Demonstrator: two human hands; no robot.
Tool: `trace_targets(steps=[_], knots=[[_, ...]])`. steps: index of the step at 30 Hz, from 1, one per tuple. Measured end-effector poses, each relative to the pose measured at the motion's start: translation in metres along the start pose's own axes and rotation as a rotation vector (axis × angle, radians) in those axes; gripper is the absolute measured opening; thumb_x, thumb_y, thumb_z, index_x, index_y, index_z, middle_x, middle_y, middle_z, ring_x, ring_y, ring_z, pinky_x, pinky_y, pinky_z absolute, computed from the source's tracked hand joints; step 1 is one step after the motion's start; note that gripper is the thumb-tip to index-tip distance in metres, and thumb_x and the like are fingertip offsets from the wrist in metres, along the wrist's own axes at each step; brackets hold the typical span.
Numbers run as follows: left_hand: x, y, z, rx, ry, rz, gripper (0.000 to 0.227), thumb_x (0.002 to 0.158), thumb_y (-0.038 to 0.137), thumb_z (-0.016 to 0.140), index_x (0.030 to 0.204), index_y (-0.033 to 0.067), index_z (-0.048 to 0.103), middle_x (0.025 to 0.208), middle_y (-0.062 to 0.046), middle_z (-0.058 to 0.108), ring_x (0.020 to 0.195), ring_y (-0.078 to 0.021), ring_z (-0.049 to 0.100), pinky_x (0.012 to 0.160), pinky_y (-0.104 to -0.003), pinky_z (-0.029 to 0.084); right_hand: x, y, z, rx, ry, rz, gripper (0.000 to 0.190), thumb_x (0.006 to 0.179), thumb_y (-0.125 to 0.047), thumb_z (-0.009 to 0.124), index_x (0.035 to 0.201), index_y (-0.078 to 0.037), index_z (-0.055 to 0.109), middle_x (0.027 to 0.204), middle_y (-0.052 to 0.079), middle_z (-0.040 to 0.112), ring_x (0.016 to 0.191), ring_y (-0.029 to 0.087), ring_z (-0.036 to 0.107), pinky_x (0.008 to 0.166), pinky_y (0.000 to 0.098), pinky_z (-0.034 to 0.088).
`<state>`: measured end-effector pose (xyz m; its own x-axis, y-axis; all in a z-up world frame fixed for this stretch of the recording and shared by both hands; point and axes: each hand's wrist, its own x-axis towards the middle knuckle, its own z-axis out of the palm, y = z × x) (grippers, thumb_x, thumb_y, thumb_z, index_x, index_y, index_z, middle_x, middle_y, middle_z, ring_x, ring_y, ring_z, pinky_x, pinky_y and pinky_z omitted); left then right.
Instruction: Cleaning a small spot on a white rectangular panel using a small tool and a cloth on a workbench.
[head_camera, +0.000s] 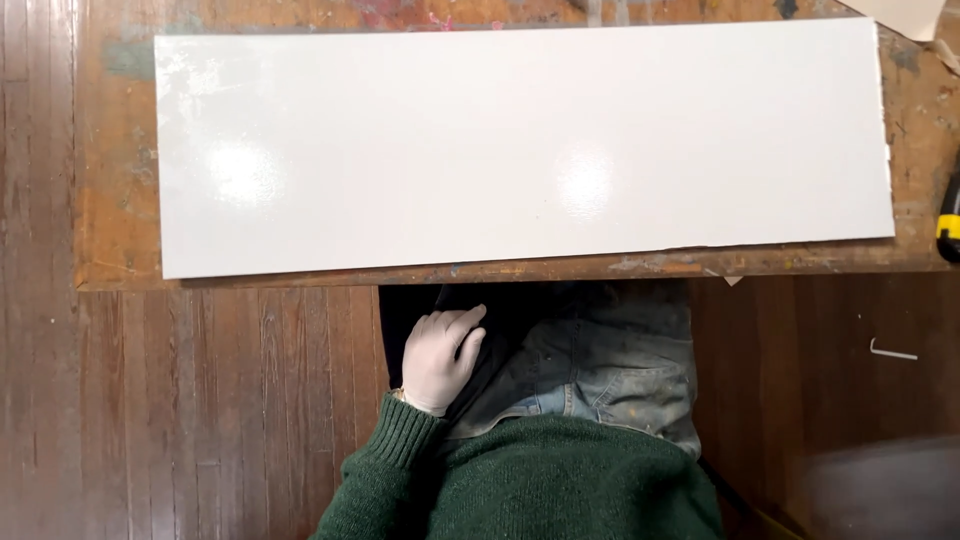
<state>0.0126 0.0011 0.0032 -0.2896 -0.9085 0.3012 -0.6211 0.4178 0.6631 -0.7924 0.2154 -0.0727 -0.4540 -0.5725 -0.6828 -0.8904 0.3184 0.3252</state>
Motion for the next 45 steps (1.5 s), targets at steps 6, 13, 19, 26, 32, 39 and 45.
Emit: trace_targets(steps=[6,13,19,26,32,39,45], knots=[[0.011,0.009,-0.004,-0.011,0.028,0.059,0.027,0.091,0.015,0.072,0.117,0.0091,0.07,0.096,-0.007,0.069,0.083,-0.0275,0.064,0.075,-0.041,0.049,-0.131,-0.129,0.07,-0.026,-0.141,0.093,0.046,0.087,-0.051,0.06,0.121,-0.025,0.076,0.117,0.004,0.081,0.106,0.024,0.077,0.094,0.0386,0.063],[0.017,0.031,-0.006,-0.063,-0.053,0.109,0.03,0.092,0.013,0.071,0.121,0.0082,0.068,0.098,-0.007,0.07,0.085,-0.027,0.065,0.076,-0.04,0.05,-0.195,-0.244,-0.036,0.347,0.199,0.266,0.054,0.104,-0.055,0.053,0.113,-0.007,0.076,0.117,0.018,0.075,0.112,0.04,0.07,0.095,0.0499,0.057],[0.029,0.083,-0.008,-0.288,-0.246,0.176,0.041,0.093,0.02,0.073,0.132,0.0088,0.065,0.112,-0.006,0.072,0.099,-0.0241,0.067,0.085,-0.038,0.051,-0.287,-0.35,-0.188,0.57,0.724,-0.386,0.032,0.079,-0.013,0.071,0.111,-0.01,0.076,0.121,0.007,0.072,0.119,0.028,0.064,0.103,0.0424,0.051],[0.066,0.16,-0.031,-0.757,-0.265,0.382,0.085,0.083,0.039,0.08,0.147,0.0009,0.04,0.136,-0.024,0.058,0.131,-0.0426,0.052,0.108,-0.048,0.043,-0.334,-0.412,-0.259,0.954,0.67,-0.909,0.033,0.07,-0.003,0.08,0.102,-0.009,0.076,0.093,0.003,0.077,0.089,0.016,0.074,0.081,0.0294,0.057],[0.034,0.139,-0.009,-0.952,-0.539,-0.286,0.051,0.092,0.02,0.072,0.14,0.0051,0.063,0.1,-0.006,0.074,0.084,-0.0137,0.068,0.081,-0.029,0.057,-0.31,-0.436,-0.271,1.245,0.348,-0.668,0.017,0.084,-0.003,0.077,0.101,-0.002,0.077,0.08,0.004,0.074,0.069,0.009,0.065,0.062,0.0233,0.052],[0.008,0.103,0.004,-0.965,-0.226,-0.264,0.02,0.101,0.011,0.062,0.111,-0.0031,0.072,0.099,-0.002,0.066,0.091,-0.0073,0.061,0.081,-0.024,0.051,-0.268,-0.441,-0.246,1.666,-0.065,-0.78,0.023,0.096,-0.012,0.069,0.111,0.004,0.074,0.096,0.004,0.074,0.086,0.009,0.065,0.076,0.0227,0.052],[0.015,0.108,-0.003,-1.162,-0.186,-0.533,0.019,0.107,0.008,0.06,0.099,-0.0068,0.068,0.094,0.0,0.058,0.087,-0.007,0.052,0.077,-0.023,0.045,-0.271,-0.446,-0.255,1.631,-0.207,-0.82,0.037,0.093,-0.023,0.071,0.122,0.0,0.07,0.1,0.004,0.069,0.092,0.011,0.062,0.082,0.0258,0.052]])
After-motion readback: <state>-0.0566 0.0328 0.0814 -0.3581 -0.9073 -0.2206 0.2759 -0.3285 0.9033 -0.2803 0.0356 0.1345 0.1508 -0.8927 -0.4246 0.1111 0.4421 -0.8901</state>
